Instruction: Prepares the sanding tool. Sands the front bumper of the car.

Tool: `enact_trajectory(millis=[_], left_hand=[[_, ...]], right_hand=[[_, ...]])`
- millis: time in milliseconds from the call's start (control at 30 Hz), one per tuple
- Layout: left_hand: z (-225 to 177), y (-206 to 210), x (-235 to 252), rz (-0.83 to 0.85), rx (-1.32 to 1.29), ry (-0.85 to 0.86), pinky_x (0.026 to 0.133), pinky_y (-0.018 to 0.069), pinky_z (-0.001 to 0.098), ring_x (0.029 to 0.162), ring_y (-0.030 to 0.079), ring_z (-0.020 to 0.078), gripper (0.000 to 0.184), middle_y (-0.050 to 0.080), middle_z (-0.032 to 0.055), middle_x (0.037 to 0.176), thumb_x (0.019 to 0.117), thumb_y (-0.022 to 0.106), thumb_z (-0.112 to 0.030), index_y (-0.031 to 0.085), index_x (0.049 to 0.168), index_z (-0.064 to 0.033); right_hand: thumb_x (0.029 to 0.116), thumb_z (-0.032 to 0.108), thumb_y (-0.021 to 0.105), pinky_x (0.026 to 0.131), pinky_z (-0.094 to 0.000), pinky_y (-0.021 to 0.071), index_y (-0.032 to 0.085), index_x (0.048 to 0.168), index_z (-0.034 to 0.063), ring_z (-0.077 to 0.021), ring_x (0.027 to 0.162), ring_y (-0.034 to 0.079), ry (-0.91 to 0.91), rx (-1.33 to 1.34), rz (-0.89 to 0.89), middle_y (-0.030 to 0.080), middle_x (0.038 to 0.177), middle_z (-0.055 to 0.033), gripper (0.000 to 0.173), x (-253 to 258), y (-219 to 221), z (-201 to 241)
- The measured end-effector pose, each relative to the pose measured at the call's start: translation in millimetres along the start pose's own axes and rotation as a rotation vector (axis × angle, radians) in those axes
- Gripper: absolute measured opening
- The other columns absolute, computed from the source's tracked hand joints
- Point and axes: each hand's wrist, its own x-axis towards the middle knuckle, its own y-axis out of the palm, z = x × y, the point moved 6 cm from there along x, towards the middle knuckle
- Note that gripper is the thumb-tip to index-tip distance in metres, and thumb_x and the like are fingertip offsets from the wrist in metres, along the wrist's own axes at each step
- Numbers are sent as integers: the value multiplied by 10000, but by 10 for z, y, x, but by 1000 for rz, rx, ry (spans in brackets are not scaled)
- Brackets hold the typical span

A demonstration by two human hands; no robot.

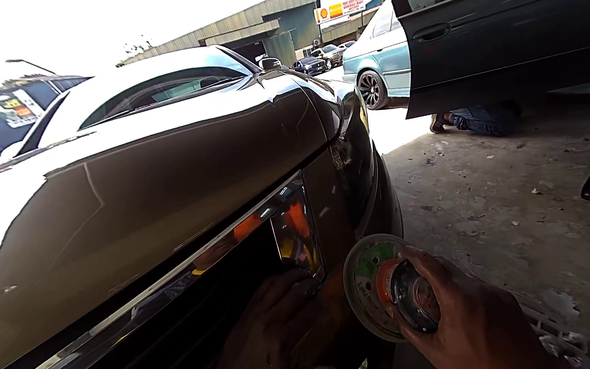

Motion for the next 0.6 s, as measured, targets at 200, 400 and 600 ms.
enact_trajectory(millis=[200,400,600], left_hand=[[8,9,-1,-6,1,-7,1089,431,370,1303,556,208,705,685,28,1262,888,453,-821,723,1068,-195],[1,0,16,7,10,-24,1082,431,362,1303,556,206,701,685,32,1264,882,460,-826,722,1030,-193],[9,22,11,0,14,-24,1090,436,355,1312,554,193,676,691,12,1256,855,526,-825,729,1045,-209]], right_hand=[[609,543,843,563,-459,550,658,1358,163,-292,732,728,5,13,49,747,1050,-158,860,-44,-40,15],[579,541,830,536,-437,538,672,1340,167,-267,679,709,0,-5,21,741,1002,-143,862,0,-35,10],[625,571,779,525,-463,551,670,1289,140,-271,693,724,63,3,-77,750,994,-119,799,-139,-20,-363]])
